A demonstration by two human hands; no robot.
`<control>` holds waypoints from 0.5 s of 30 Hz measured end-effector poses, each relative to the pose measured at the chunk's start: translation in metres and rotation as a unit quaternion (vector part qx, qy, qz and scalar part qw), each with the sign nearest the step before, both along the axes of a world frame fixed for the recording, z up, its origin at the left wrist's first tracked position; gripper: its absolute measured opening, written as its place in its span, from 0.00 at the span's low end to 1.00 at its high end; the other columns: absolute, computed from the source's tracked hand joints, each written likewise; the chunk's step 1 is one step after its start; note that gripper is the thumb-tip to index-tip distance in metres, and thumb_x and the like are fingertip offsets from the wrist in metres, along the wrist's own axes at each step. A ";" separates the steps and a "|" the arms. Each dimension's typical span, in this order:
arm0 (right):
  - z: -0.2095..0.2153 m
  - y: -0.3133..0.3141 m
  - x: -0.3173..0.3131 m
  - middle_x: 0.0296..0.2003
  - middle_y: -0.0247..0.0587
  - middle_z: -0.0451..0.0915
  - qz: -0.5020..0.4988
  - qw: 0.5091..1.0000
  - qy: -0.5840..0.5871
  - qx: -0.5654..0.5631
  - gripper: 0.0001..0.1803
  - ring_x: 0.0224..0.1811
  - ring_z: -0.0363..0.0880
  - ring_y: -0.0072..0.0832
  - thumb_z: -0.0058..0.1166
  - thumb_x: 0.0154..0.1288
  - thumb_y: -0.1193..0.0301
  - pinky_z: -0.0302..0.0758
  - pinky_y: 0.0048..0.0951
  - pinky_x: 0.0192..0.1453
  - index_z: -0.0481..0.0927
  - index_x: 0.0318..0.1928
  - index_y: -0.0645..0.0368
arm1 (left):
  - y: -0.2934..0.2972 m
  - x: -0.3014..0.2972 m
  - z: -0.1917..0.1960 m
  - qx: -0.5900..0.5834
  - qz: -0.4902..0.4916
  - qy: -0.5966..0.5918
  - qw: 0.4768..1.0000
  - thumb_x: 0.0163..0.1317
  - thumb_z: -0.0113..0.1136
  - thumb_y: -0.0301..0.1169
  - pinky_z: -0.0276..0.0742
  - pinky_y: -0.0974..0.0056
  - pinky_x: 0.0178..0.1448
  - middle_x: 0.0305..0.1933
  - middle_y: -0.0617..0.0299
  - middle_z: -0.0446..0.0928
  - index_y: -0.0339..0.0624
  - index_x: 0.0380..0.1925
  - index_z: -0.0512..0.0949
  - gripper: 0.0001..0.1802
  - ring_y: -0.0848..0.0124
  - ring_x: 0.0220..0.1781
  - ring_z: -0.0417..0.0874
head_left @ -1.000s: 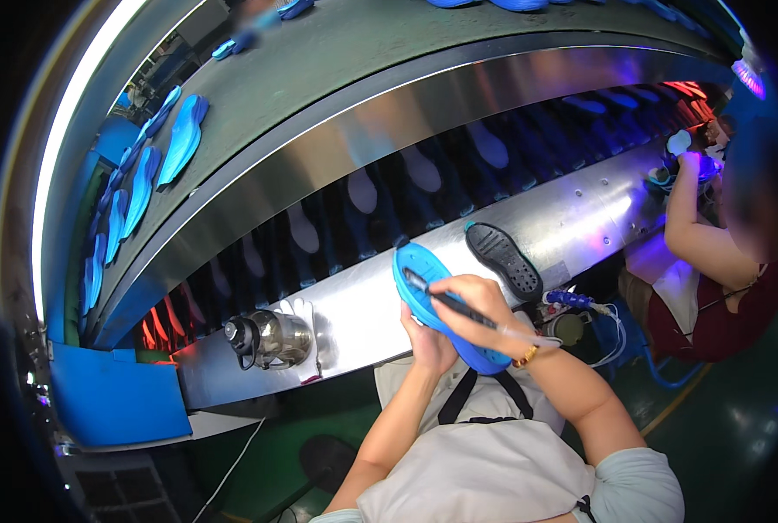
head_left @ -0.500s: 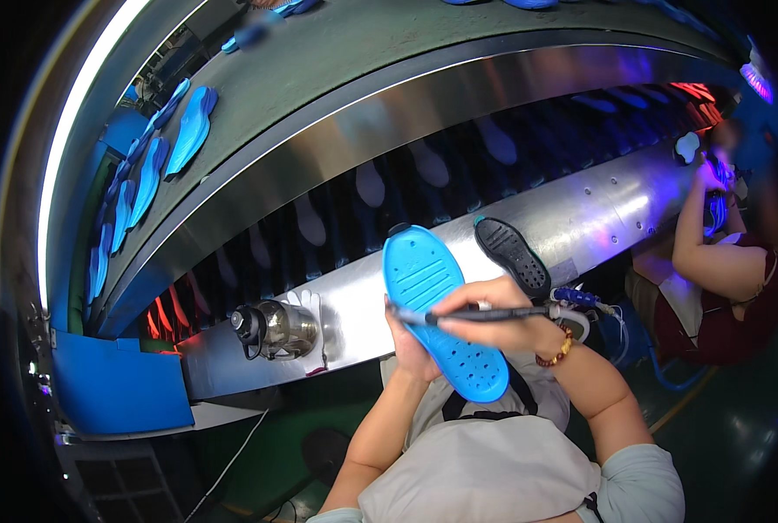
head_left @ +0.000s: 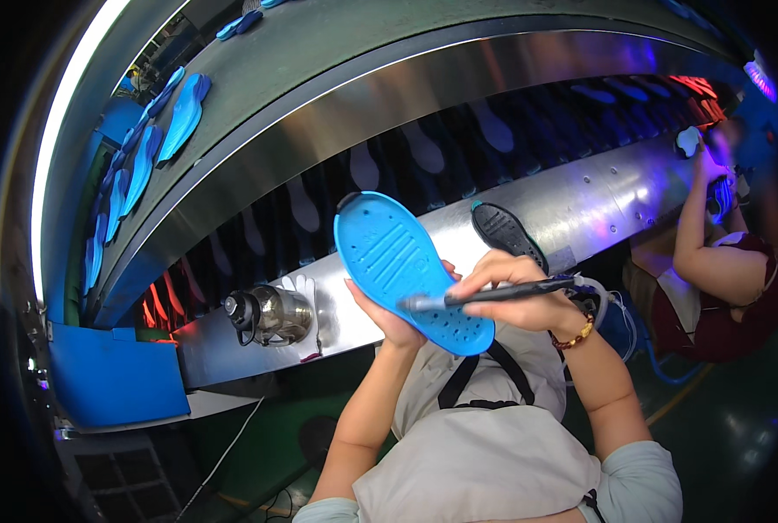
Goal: The person repeatedly picks up blue slipper soles from a conveyor belt, scrubs them with a brush, and places them back on the belt. The person handles each slipper one at a time, focusing on the sole surface.
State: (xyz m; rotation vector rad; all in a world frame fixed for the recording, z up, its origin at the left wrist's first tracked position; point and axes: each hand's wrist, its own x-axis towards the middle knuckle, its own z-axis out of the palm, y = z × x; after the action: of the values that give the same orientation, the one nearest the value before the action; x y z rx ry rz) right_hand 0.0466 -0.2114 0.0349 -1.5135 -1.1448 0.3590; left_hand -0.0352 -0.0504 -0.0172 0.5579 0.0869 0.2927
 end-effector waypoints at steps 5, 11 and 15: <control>0.001 -0.008 0.000 0.36 0.40 0.82 0.110 0.986 0.126 0.005 0.14 0.37 0.78 0.27 0.63 0.47 0.78 0.73 0.25 0.46 0.83 0.38 0.59 | 0.012 0.005 0.002 -0.037 0.036 -0.045 0.998 0.45 0.18 0.78 0.74 0.50 0.44 0.37 0.43 0.75 0.37 0.51 0.66 0.56 0.52 0.36 0.78; -0.001 -0.012 0.001 0.36 0.42 0.82 0.129 0.990 0.056 -0.008 0.12 0.40 0.80 0.30 0.62 0.48 0.80 0.75 0.27 0.48 0.82 0.36 0.61 | 0.020 0.010 0.018 -0.053 0.086 -0.065 0.993 0.46 0.18 0.78 0.74 0.49 0.43 0.35 0.44 0.76 0.37 0.50 0.67 0.56 0.52 0.34 0.77; -0.009 -0.013 0.000 0.39 0.43 0.81 0.004 0.979 0.202 0.025 0.12 0.40 0.78 0.26 0.61 0.50 0.79 0.74 0.24 0.47 0.80 0.39 0.63 | 0.026 0.012 0.022 -0.016 0.107 -0.045 0.993 0.46 0.17 0.78 0.75 0.50 0.41 0.36 0.44 0.76 0.37 0.50 0.67 0.56 0.52 0.34 0.77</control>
State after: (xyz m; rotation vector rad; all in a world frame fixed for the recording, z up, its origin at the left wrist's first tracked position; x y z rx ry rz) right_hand 0.0470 -0.2245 0.0255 -1.3150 -0.8304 0.6082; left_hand -0.0235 -0.0239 0.0049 0.5035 0.0644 0.5248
